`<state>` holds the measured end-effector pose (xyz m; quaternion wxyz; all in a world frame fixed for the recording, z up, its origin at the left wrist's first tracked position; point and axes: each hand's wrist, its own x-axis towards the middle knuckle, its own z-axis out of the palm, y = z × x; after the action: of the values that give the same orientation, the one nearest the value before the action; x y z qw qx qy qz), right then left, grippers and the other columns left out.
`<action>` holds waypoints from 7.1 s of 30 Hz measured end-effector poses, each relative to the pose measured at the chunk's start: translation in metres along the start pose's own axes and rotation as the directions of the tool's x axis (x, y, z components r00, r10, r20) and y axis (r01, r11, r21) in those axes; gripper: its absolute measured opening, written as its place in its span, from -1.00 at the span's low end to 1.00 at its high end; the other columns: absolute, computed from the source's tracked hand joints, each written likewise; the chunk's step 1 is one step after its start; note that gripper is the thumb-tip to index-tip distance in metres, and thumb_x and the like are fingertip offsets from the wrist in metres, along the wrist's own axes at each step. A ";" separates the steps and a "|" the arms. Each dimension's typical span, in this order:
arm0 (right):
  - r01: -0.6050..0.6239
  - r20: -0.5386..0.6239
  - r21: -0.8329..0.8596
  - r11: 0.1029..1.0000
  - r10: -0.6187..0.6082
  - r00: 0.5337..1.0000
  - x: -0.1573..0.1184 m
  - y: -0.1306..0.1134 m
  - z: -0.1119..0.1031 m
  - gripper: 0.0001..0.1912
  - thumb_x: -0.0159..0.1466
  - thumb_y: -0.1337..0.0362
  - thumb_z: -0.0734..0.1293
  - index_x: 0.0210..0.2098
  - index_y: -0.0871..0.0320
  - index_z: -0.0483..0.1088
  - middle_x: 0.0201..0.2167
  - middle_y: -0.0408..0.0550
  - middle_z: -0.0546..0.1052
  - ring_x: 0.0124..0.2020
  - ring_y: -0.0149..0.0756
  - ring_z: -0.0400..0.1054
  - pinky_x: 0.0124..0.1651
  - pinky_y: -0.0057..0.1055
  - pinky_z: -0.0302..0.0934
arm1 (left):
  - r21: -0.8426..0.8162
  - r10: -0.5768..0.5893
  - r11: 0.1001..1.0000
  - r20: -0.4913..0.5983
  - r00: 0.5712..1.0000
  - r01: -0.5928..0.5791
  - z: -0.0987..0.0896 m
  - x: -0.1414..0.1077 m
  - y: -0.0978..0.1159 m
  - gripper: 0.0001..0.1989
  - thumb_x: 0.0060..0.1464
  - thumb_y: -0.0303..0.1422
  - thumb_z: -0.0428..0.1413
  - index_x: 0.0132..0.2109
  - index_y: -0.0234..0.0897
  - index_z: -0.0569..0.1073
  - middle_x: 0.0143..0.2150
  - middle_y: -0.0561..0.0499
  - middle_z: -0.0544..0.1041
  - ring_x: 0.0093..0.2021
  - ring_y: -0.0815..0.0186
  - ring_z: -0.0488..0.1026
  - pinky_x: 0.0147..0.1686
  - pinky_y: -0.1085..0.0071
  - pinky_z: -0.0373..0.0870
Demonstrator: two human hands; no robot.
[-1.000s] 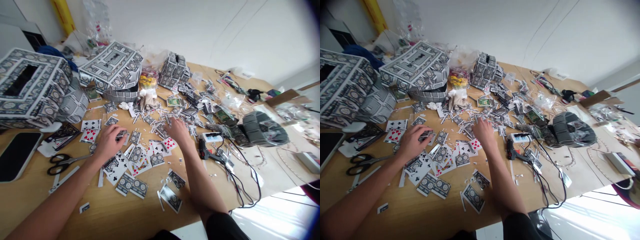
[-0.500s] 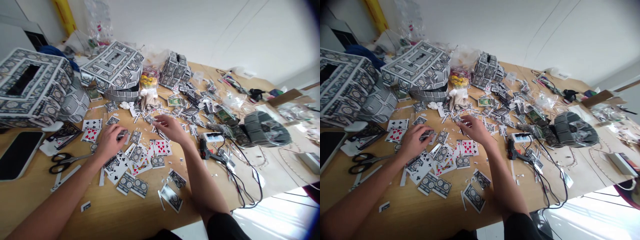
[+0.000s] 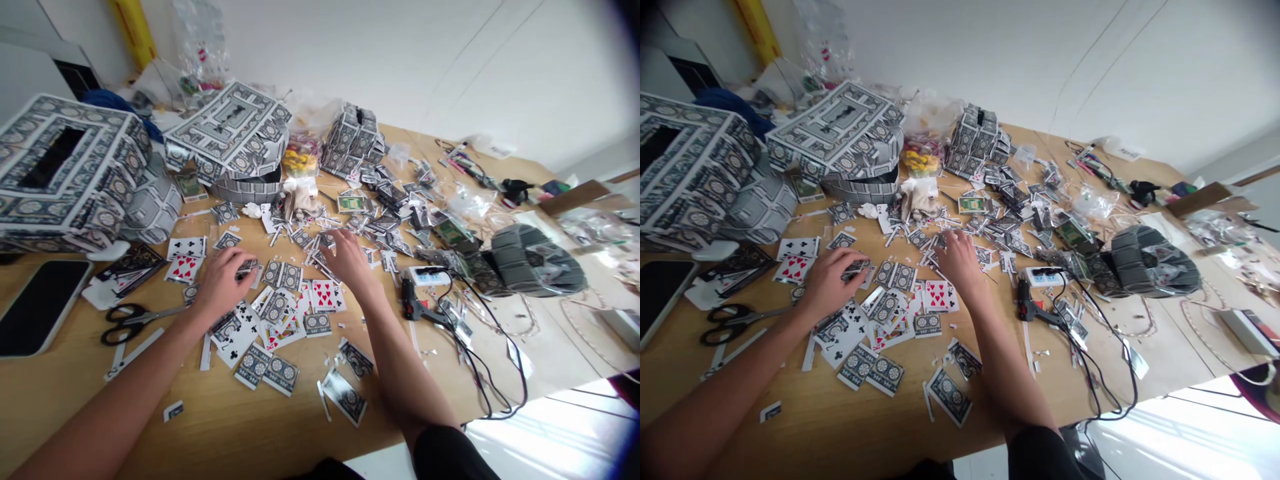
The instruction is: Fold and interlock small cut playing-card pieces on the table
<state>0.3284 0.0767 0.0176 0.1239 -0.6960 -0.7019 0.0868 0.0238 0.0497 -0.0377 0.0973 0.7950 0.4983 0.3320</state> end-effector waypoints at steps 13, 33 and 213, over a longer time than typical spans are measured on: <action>-0.041 0.063 0.002 0.999 0.041 0.997 0.002 -0.001 0.004 -0.60 0.38 0.26 0.42 0.19 0.19 0.46 0.12 0.30 0.59 0.16 0.14 0.48 0.22 -0.05 0.32 | 0.000 -0.033 0.999 0.025 0.999 0.033 -0.002 0.001 0.002 -0.78 0.37 -0.24 0.13 0.03 -0.16 0.61 0.02 -0.09 0.63 0.07 0.07 0.58 0.13 0.13 0.50; -0.039 -0.170 0.076 0.996 0.052 0.984 -0.002 -0.004 -0.019 -0.54 0.42 0.48 0.17 0.16 0.16 0.56 0.08 0.23 0.60 0.11 0.11 0.47 0.21 -0.06 0.31 | -0.009 -0.039 0.999 0.042 0.998 0.039 -0.001 0.001 0.000 -0.78 0.38 -0.22 0.13 0.03 -0.17 0.60 0.03 -0.11 0.62 0.07 0.06 0.58 0.15 0.15 0.48; 0.225 0.290 -0.046 0.973 -0.203 0.935 -0.045 -0.063 -0.021 -0.82 0.36 0.50 0.41 -0.07 0.19 0.50 -0.27 0.09 0.66 -0.29 -0.13 0.51 -0.27 -0.27 0.18 | -0.137 0.185 0.978 0.221 0.957 -0.158 -0.023 0.009 0.027 -0.87 0.33 -0.38 0.18 -0.07 -0.22 0.63 -0.04 -0.09 0.60 0.05 0.10 0.55 0.16 0.06 0.52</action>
<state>0.2742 0.0293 0.0537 0.0034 -0.6000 -0.7869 0.1441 0.0313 0.0401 -0.0031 0.1726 0.8616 0.3920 0.2724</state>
